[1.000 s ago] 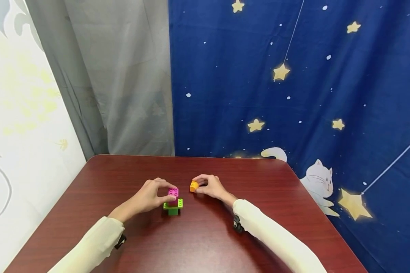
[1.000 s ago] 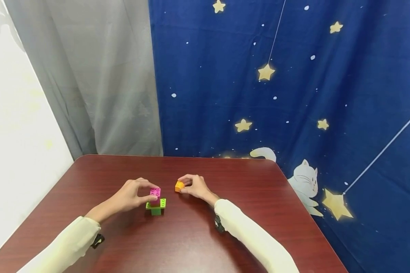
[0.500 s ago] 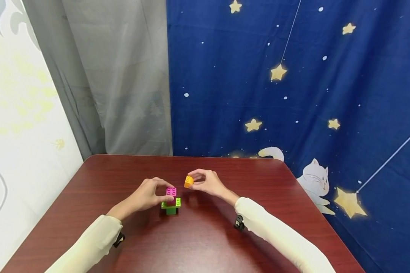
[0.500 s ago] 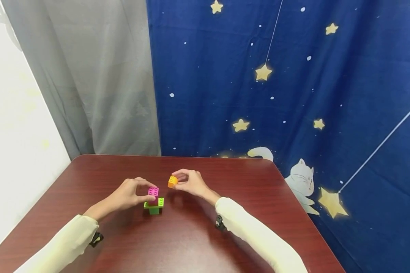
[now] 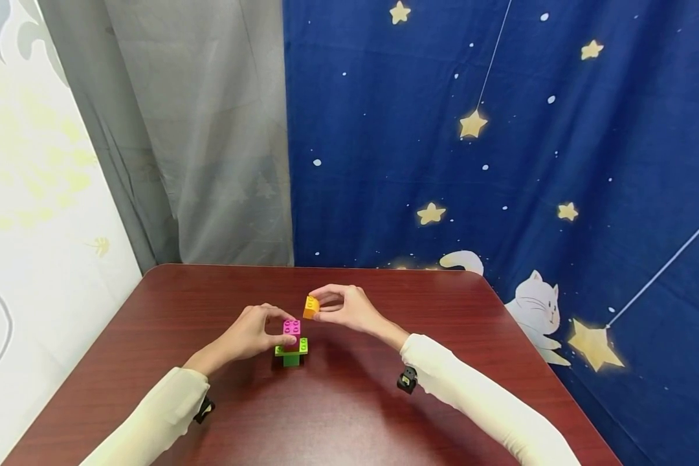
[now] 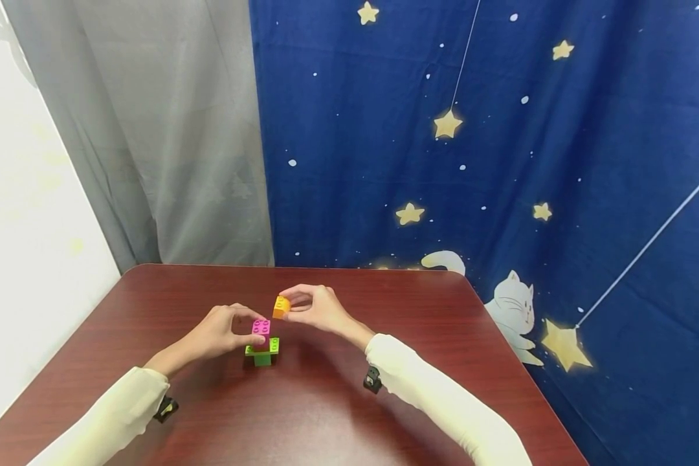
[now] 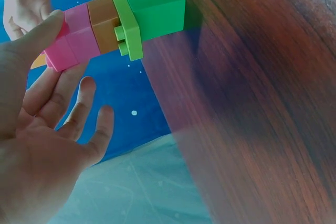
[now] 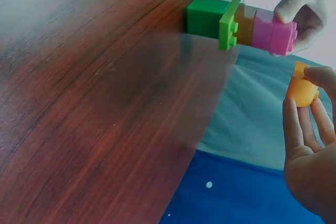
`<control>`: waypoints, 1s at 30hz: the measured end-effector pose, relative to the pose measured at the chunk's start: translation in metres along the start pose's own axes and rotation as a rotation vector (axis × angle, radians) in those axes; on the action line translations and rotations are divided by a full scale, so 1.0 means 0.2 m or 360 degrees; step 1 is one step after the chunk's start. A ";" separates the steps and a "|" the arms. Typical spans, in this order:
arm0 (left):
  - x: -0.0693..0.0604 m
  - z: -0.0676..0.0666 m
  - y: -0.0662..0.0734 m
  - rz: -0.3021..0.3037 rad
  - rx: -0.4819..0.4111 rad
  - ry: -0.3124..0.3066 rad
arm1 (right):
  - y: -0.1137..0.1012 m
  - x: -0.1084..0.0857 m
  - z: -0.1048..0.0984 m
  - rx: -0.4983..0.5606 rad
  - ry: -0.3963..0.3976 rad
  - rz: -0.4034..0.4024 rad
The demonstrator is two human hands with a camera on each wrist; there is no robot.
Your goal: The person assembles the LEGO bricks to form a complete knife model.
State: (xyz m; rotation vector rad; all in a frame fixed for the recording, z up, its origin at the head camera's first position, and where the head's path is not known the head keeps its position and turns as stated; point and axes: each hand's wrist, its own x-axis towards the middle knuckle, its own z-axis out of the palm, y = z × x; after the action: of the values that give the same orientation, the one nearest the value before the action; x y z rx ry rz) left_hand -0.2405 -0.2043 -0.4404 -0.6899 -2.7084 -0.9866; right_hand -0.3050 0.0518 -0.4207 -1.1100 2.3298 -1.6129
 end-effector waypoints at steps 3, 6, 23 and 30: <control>0.00 0.00 0.00 -0.0009 -0.0005 -0.0002 | -0.04 0.00 0.01 0.0013 -0.0010 -0.0004; 0.00 0.00 0.00 -0.0006 -0.0021 -0.0003 | -0.06 0.00 0.03 0.0013 -0.0029 0.0005; 0.02 0.01 0.00 -0.0062 0.0021 -0.0012 | -0.06 0.00 0.14 -0.0084 -0.0154 -0.0032; 0.01 0.02 -0.02 -0.0007 0.0025 0.0027 | -0.06 0.01 0.18 -0.0122 -0.0105 -0.0083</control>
State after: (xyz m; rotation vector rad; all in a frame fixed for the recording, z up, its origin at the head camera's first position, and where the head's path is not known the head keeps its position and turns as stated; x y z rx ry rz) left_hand -0.2439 -0.2040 -0.4446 -0.6703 -2.7009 -0.9670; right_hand -0.2829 0.0212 -0.4255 -1.2295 2.3579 -1.4907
